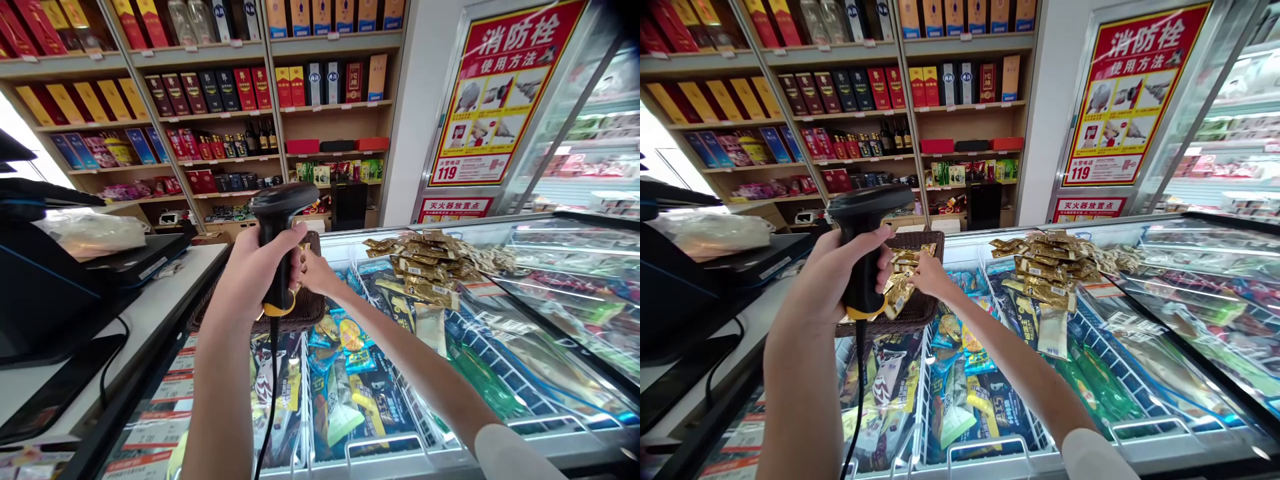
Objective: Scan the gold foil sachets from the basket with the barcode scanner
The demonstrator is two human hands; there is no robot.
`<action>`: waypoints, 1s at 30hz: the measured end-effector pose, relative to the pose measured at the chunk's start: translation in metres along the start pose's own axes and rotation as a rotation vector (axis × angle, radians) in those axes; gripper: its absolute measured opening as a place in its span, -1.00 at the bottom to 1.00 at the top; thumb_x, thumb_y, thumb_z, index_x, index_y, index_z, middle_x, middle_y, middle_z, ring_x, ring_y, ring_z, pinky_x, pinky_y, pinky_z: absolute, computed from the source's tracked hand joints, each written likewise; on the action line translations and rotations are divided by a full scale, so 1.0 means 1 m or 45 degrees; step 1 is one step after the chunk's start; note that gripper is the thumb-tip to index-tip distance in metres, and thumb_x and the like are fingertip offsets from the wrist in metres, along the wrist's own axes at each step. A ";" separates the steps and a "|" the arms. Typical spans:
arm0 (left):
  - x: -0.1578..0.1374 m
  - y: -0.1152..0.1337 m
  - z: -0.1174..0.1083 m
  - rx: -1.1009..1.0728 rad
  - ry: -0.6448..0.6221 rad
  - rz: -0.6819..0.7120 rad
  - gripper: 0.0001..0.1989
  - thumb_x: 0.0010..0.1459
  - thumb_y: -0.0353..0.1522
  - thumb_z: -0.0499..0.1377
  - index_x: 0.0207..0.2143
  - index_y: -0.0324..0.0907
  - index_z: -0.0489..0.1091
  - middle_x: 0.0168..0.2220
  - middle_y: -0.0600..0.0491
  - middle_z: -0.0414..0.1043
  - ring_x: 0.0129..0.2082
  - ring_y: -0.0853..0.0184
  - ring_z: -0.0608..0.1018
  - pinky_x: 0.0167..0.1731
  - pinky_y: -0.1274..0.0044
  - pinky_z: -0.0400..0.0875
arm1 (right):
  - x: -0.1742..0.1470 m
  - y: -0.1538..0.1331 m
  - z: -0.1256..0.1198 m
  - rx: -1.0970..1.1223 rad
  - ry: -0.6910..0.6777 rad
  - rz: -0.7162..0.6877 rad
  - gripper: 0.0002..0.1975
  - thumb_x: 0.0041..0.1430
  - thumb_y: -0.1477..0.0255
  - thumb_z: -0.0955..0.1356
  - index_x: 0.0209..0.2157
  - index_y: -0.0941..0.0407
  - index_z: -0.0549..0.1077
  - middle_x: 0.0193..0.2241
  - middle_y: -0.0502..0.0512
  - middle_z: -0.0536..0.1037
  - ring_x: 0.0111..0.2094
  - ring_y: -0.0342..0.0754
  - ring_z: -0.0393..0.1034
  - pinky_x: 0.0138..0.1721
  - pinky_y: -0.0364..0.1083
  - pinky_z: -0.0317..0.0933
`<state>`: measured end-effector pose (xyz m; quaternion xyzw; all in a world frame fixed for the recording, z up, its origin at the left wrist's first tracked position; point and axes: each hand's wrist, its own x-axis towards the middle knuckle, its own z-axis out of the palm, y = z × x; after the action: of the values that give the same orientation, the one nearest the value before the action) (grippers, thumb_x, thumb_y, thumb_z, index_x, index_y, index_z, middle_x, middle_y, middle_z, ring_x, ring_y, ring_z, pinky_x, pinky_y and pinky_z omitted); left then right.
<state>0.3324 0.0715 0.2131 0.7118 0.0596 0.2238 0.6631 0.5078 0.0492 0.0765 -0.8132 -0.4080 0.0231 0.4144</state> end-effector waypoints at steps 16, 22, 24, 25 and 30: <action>0.005 -0.006 0.006 0.039 -0.052 0.010 -0.72 0.04 -0.21 0.31 -0.48 -0.17 0.30 -0.62 0.15 0.31 -0.69 0.45 0.35 -0.72 0.61 0.29 | -0.018 0.020 -0.138 0.809 0.894 0.041 -0.80 0.15 0.38 0.44 -0.37 0.13 0.33 -0.48 -0.02 0.47 -0.49 -0.07 0.56 -0.39 -0.12 0.51; 0.010 -0.012 0.014 0.052 -0.075 -0.074 -0.68 0.05 -0.20 0.30 -0.52 -0.16 0.25 -0.62 0.16 0.30 -0.68 0.46 0.35 -0.70 0.61 0.29 | -0.021 0.021 -0.151 0.988 0.969 0.015 -0.80 0.19 0.37 0.42 -0.37 0.13 0.32 -0.52 -0.05 0.44 -0.43 -0.07 0.58 -0.27 -0.08 0.54; 0.011 -0.014 0.015 0.062 -0.097 -0.068 -0.68 0.06 -0.18 0.30 -0.52 -0.16 0.27 -0.62 0.15 0.31 -0.67 0.45 0.35 -0.69 0.61 0.29 | -0.021 0.021 -0.152 1.037 0.985 0.011 -0.81 0.20 0.39 0.41 -0.37 0.14 0.32 -0.53 -0.06 0.45 -0.43 -0.07 0.58 -0.25 -0.06 0.54; 0.011 -0.015 0.016 0.064 -0.102 -0.068 -0.68 0.06 -0.18 0.29 -0.51 -0.16 0.27 -0.62 0.15 0.31 -0.67 0.45 0.35 -0.69 0.61 0.29 | -0.021 0.022 -0.153 1.058 0.996 0.010 -0.82 0.21 0.41 0.40 -0.36 0.14 0.32 -0.53 -0.05 0.45 -0.43 -0.07 0.58 -0.24 -0.06 0.54; 0.012 -0.018 0.017 0.067 -0.123 -0.086 -0.67 0.08 -0.17 0.28 -0.52 -0.17 0.27 -0.63 0.14 0.30 -0.69 0.45 0.36 -0.69 0.61 0.28 | -0.020 0.024 -0.155 1.103 1.007 0.032 -0.86 0.23 0.45 0.38 -0.35 0.15 0.33 -0.52 -0.03 0.48 -0.43 -0.08 0.57 -0.24 -0.07 0.54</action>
<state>0.3539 0.0621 0.1977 0.7365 0.0572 0.1649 0.6535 0.5682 -0.0740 0.1554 -0.5213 -0.1662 -0.1125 0.8294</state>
